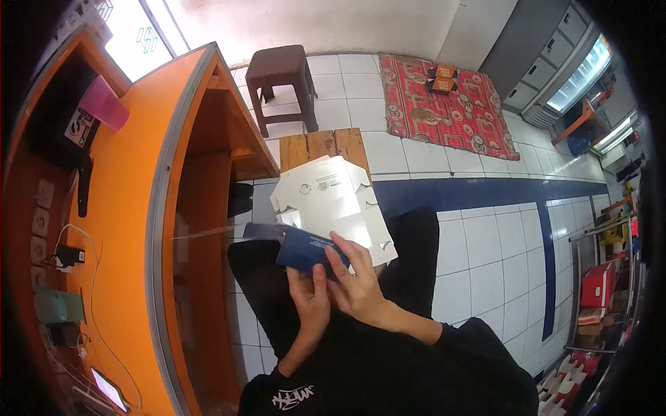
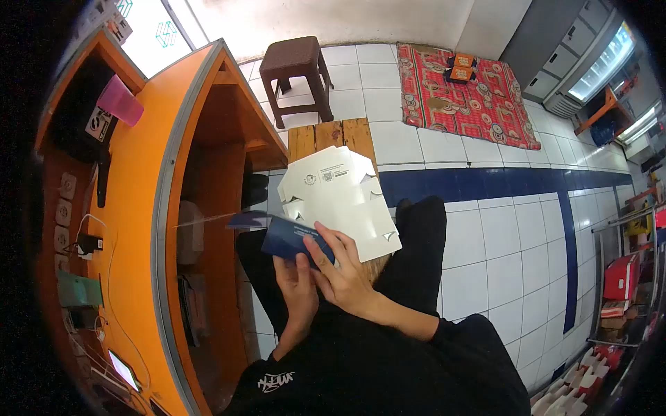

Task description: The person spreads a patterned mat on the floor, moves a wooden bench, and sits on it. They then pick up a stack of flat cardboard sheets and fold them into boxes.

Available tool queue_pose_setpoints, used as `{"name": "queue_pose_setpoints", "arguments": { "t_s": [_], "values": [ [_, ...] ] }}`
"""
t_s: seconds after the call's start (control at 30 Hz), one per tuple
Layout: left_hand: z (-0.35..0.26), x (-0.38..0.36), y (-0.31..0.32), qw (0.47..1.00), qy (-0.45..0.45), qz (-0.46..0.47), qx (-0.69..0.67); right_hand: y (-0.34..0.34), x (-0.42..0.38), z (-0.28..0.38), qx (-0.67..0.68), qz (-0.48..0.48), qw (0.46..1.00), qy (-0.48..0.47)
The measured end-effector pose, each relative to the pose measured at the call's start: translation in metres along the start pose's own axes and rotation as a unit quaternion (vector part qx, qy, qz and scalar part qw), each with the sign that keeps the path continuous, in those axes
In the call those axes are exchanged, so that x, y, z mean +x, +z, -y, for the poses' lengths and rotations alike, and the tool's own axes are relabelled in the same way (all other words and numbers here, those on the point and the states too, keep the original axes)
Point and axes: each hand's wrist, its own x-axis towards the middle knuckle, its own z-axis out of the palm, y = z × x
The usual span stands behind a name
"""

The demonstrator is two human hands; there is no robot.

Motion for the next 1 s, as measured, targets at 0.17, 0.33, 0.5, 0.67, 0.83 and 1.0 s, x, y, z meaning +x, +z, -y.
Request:
{"name": "queue_pose_setpoints", "arguments": {
  "t_s": [0.17,0.33,0.5,0.67,0.83,1.0],
  "values": [
    [-0.010,0.008,-0.037,0.996,-0.027,0.068,0.047,-0.026,0.004,-0.013,0.218,0.103,0.967,0.085],
    [-0.006,-0.012,-0.059,0.911,-0.218,0.333,0.107,-0.041,0.013,-0.040,0.211,0.161,0.958,0.109],
    [0.000,-0.020,-0.055,0.862,-0.350,0.366,0.026,-0.052,0.025,-0.043,0.088,0.324,0.937,0.094],
    [0.015,-0.019,-0.062,0.821,-0.412,0.394,0.035,-0.048,0.025,-0.034,0.038,0.391,0.919,-0.025],
    [0.013,-0.024,-0.057,0.801,-0.444,0.401,-0.010,-0.052,0.026,-0.036,0.037,0.489,0.871,-0.008],
    [0.018,-0.028,-0.055,0.918,-0.281,0.281,-0.024,-0.050,0.018,-0.034,0.004,0.464,0.886,0.014]
  ]
}}
